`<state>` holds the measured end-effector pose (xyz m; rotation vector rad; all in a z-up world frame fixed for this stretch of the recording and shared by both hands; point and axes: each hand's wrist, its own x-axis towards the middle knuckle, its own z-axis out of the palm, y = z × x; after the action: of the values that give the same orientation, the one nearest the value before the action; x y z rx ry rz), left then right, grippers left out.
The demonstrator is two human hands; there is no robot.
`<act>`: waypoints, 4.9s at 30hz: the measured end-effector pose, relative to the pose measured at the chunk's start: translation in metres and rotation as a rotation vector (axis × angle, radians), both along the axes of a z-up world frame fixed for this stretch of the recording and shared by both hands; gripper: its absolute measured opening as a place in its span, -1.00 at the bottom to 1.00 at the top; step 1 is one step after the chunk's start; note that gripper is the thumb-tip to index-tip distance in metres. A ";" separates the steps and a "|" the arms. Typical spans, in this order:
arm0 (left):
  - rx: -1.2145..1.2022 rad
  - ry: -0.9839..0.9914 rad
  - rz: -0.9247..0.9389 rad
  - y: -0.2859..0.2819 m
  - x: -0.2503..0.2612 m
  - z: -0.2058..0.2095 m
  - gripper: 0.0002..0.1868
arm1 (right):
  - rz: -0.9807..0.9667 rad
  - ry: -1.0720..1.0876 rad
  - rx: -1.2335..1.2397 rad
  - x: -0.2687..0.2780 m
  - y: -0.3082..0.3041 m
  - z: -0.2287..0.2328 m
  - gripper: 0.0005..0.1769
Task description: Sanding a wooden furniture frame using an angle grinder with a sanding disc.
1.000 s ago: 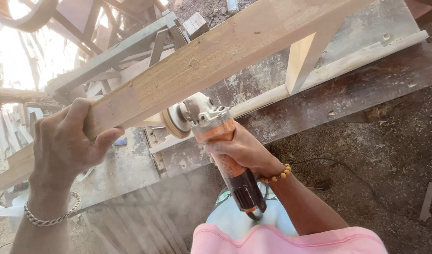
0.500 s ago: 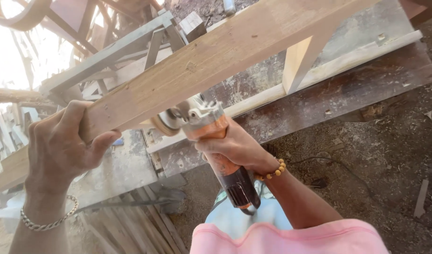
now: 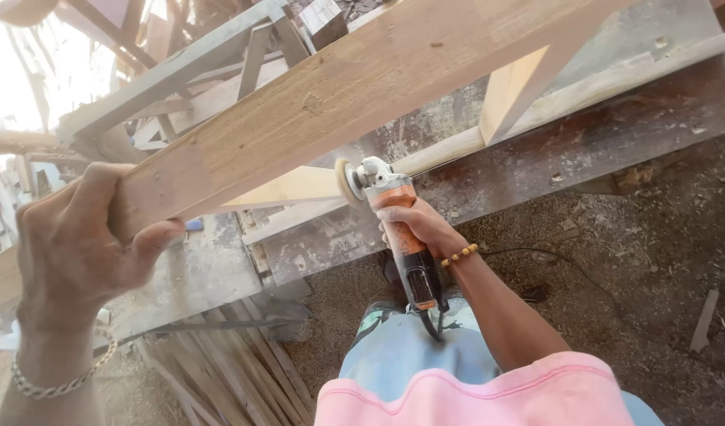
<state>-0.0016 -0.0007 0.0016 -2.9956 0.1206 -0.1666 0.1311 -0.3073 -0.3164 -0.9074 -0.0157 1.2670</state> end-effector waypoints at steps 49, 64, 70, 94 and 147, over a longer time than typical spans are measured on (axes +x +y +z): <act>-0.644 0.158 -0.021 0.163 -0.174 -0.009 -0.55 | 0.335 -0.732 -1.352 -0.107 0.086 -0.135 -0.50; -0.474 0.284 0.038 0.142 -0.172 0.016 -0.55 | 0.041 -1.241 -1.024 -0.155 0.033 -0.225 -0.50; -0.416 0.256 0.113 0.130 -0.161 0.031 -0.56 | 0.039 -1.291 -1.002 -0.143 0.074 -0.198 -0.49; -0.452 0.183 0.090 0.133 -0.159 0.028 -0.55 | 0.091 -1.407 -0.994 -0.189 0.080 -0.148 -0.45; -0.599 0.064 -0.129 0.135 -0.149 0.019 -0.54 | 0.187 -1.743 -0.846 -0.266 0.130 -0.139 -0.37</act>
<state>-0.1507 0.1346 0.0206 -3.5931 0.3237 -0.1394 -0.1350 -0.1771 -0.4550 -2.5346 -0.9990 0.2166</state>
